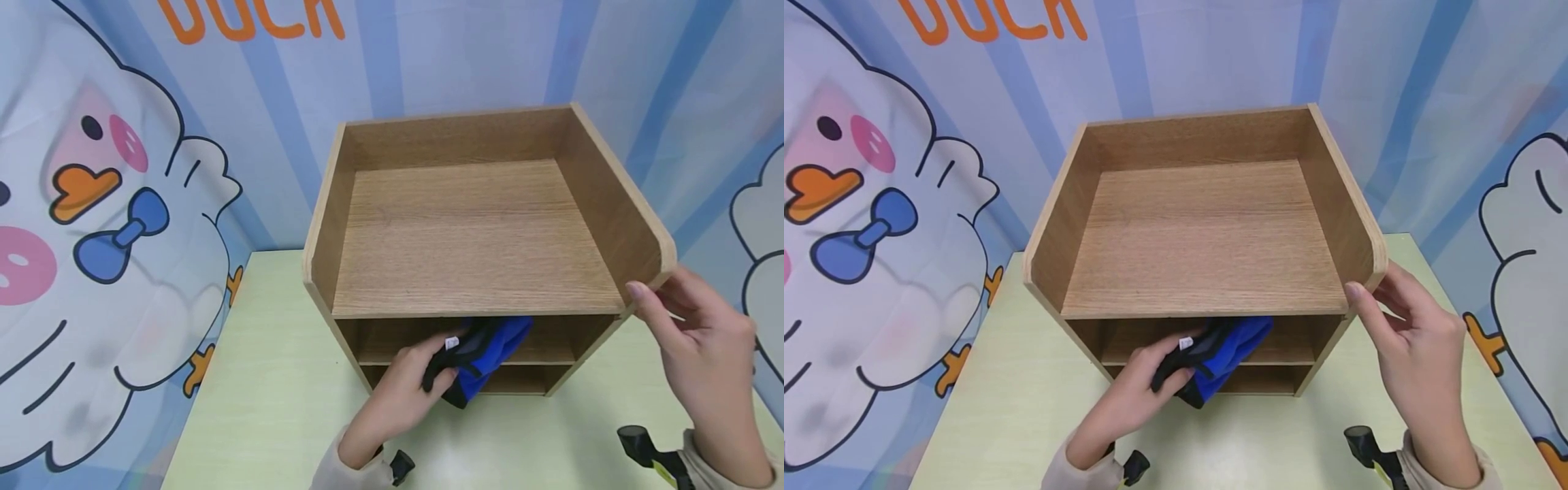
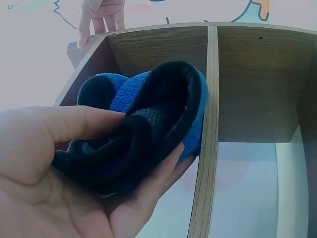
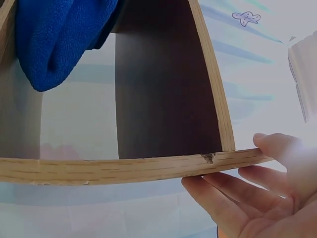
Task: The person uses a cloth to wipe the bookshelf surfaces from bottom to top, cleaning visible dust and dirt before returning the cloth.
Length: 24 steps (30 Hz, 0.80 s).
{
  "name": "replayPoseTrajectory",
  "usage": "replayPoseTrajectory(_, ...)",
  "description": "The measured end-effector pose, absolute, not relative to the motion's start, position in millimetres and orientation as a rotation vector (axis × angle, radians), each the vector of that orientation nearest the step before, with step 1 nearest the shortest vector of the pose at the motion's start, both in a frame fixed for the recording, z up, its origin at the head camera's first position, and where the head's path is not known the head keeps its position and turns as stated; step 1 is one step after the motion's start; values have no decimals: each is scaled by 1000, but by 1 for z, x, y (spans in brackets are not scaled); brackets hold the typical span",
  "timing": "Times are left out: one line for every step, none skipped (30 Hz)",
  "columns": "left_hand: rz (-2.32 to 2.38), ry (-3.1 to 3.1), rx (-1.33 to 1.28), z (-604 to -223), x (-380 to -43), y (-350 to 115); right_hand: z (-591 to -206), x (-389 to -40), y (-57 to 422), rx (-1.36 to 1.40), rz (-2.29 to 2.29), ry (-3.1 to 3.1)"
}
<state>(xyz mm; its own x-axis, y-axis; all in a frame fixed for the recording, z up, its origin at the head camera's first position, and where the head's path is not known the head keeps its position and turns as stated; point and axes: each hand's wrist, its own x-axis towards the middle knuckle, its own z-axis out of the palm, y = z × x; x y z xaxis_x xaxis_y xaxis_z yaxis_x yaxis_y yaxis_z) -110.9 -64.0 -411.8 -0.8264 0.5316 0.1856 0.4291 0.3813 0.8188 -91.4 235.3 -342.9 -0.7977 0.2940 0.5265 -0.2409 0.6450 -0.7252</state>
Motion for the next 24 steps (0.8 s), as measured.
replayPoseTrajectory(1455, 2509, 878, -412, -111, -64, -343, -91, 236, -42, 1110, -2235)
replayPoseTrajectory(1462, 2508, 879, -412, -111, -65, -343, -91, 236, -40, 1113, -2233)
replayPoseTrajectory(1475, 2499, 878, -413, -111, -65, -343, -91, 236, -37, 1116, -2231)
replayPoseTrajectory(1489, 2491, 879, -413, -110, -65, -343, -91, 236, -34, 1120, -2231)
replayPoseTrajectory(1503, 2483, 878, -413, -110, -66, -343, -92, 236, -31, 1124, -2230)
replayPoseTrajectory(1517, 2477, 878, -414, -110, -66, -343, -92, 237, -28, 1127, -2229)
replayPoseTrajectory(1533, 2469, 878, -415, -110, -67, -343, -92, 237, -25, 1131, -2227)
replayPoseTrajectory(1546, 2466, 880, -415, -109, -67, -343, -92, 237, -21, 1133, -2225)
replayPoseTrajectory(1565, 2451, 883, -416, -109, -68, -343, -92, 237, -20, 1135, -2226)
replayPoseTrajectory(1580, 2442, 897, -416, -108, -69, -343, -92, 237, -21, 1135, -2227)
replayPoseTrajectory(1595, 2431, 904, -417, -107, -70, -343, -92, 237, -22, 1135, -2225)
replayPoseTrajectory(1613, 2418, 912, -418, -107, -71, -343, -92, 238, -26, 1138, -2223)
replayPoseTrajectory(1628, 2410, 922, -419, -107, -72, -343, -93, 238, -31, 1140, -2222)
replayPoseTrajectory(1643, 2402, 928, -420, -106, -74, -343, -93, 239, -35, 1143, -2221)
replayPoseTrajectory(1658, 2393, 934, -421, -106, -75, -344, -93, 239, -41, 1148, -2219)
replayPoseTrajectory(1668, 2391, 940, -421, -105, -76, -344, -94, 240, -48, 1155, -2217)
replayPoseTrajectory(1677, 2386, 940, -422, -105, -78, -344, -94, 240, -51, 1162, -2215)
replayPoseTrajectory(1684, 2377, 944, -423, -104, -79, -344, -94, 240, -55, 1172, -2214)
replayPoseTrajectory(1689, 2366, 952, -423, -104, -80, -345, -94, 240, -59, 1179, -2215)
replayPoseTrajectory(1690, 2351, 964, -424, -103, -82, -345, -94, 241, -62, 1184, -2215)
replayPoseTrajectory(1688, 2335, 987, -425, -103, -83, -345, -94, 241, -66, 1191, -2215)
replayPoseTrajectory(1676, 2324, 1026, -426, -102, -84, -346, -94, 241, -70, 1192, -2217)
replayPoseTrajectory(1663, 2312, 1071, -427, -101, -85, -346, -94, 241, -72, 1192, -2219)
replayPoseTrajectory(1645, 2308, 1119, -428, -101, -86, -346, -94, 241, -75, 1198, -2219)
